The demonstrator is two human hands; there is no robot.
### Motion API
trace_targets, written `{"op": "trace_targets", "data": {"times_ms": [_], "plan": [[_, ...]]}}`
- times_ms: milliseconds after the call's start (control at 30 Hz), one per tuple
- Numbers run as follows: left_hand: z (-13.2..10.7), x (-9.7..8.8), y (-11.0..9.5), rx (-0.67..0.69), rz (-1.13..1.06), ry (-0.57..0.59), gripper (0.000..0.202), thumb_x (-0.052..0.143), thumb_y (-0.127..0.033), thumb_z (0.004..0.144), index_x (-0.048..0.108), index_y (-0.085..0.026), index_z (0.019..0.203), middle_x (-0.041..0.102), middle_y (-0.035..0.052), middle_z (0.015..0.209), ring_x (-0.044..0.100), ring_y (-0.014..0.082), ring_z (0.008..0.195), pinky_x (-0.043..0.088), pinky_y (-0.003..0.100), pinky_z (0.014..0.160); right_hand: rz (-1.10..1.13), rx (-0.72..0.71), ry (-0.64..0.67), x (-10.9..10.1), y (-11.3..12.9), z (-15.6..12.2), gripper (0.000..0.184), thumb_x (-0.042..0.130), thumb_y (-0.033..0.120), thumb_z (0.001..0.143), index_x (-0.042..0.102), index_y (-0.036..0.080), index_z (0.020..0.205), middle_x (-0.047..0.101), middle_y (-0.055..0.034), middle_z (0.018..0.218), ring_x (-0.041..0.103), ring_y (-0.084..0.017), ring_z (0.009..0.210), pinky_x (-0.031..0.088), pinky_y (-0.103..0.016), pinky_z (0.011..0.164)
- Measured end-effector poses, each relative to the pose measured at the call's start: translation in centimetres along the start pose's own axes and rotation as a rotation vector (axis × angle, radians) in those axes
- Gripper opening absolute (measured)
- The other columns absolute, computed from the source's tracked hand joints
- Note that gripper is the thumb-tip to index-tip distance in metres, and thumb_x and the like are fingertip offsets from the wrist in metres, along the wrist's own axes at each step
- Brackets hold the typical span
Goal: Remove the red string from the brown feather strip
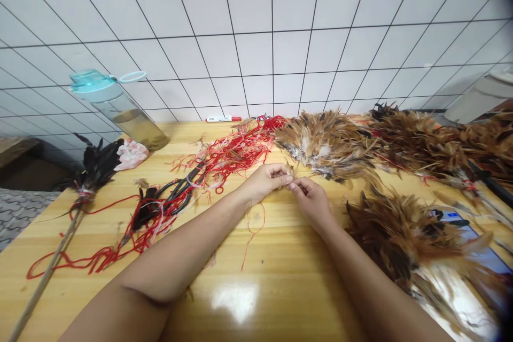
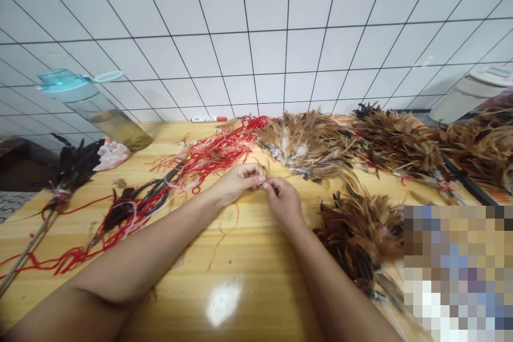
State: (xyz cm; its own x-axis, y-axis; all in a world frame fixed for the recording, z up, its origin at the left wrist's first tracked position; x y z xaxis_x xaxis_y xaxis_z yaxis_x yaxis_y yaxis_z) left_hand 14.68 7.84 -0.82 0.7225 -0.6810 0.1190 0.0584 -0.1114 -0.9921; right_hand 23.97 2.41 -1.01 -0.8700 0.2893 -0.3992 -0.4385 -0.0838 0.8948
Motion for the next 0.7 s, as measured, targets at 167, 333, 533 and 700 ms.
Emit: {"op": "trace_targets", "data": {"times_ms": [167, 333, 533, 700], "plan": [[-0.1, -0.2, 0.3, -0.025, 0.004, -0.021, 0.036, 0.076, -0.042, 0.065, 0.056, -0.013, 0.075, 0.057, -0.002, 0.066, 0.047, 0.0061, 0.058, 0.033, 0.02, 0.057, -0.116, -0.073, -0.015, 0.0, 1.4, -0.4, 0.02, 0.05, 0.031, 0.083, 0.063, 0.021, 0.073, 0.065, -0.0034, 0.074, 0.059, -0.017, 0.072, 0.045, -0.029, 0.07], [-0.1, -0.1, -0.5, 0.014, -0.021, -0.048, 0.036, 0.078, -0.039, 0.062, 0.056, -0.013, 0.073, 0.055, -0.0036, 0.067, 0.048, 0.006, 0.061, 0.036, 0.02, 0.061, 0.001, -0.029, -0.007, 0.1, 0.7, -0.1, 0.022, 0.05, 0.037, 0.083, 0.063, 0.02, 0.074, 0.064, -0.0035, 0.075, 0.058, -0.017, 0.073, 0.046, -0.029, 0.07], [-0.2, -0.9, -2.1, 0.074, 0.172, -0.125, 0.027, 0.069, -0.038, 0.073, 0.063, -0.014, 0.085, 0.062, 0.0013, 0.077, 0.053, 0.0099, 0.069, 0.04, 0.023, 0.068, 0.134, 0.057, -0.062, -0.6, -0.1, 0.3, 0.02, 0.052, 0.036, 0.08, 0.059, 0.02, 0.071, 0.06, -0.0011, 0.069, 0.054, -0.016, 0.068, 0.043, -0.027, 0.064], [1.1, -1.2, -4.7, 0.176, 0.507, -0.185, 0.02, 0.061, -0.028, 0.079, 0.066, -0.015, 0.092, 0.065, 0.0043, 0.087, 0.058, 0.0135, 0.079, 0.044, 0.026, 0.075, 0.316, -0.021, -0.184, -1.4, 2.9, -0.9, 0.02, 0.047, 0.035, 0.085, 0.057, 0.02, 0.076, 0.06, -0.0017, 0.072, 0.055, -0.015, 0.068, 0.045, -0.026, 0.065]]}}
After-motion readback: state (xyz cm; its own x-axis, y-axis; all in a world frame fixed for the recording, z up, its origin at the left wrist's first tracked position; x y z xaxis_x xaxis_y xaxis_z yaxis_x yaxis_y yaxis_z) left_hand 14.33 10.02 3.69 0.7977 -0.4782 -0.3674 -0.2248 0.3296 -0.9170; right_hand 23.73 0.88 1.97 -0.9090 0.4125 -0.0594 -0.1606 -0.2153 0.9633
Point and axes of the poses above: each hand's wrist, its own z-axis towards the middle knuckle, its own x-axis out of the palm, y = z × x, the point moved 10 cm from there along z, towards the middle knuckle
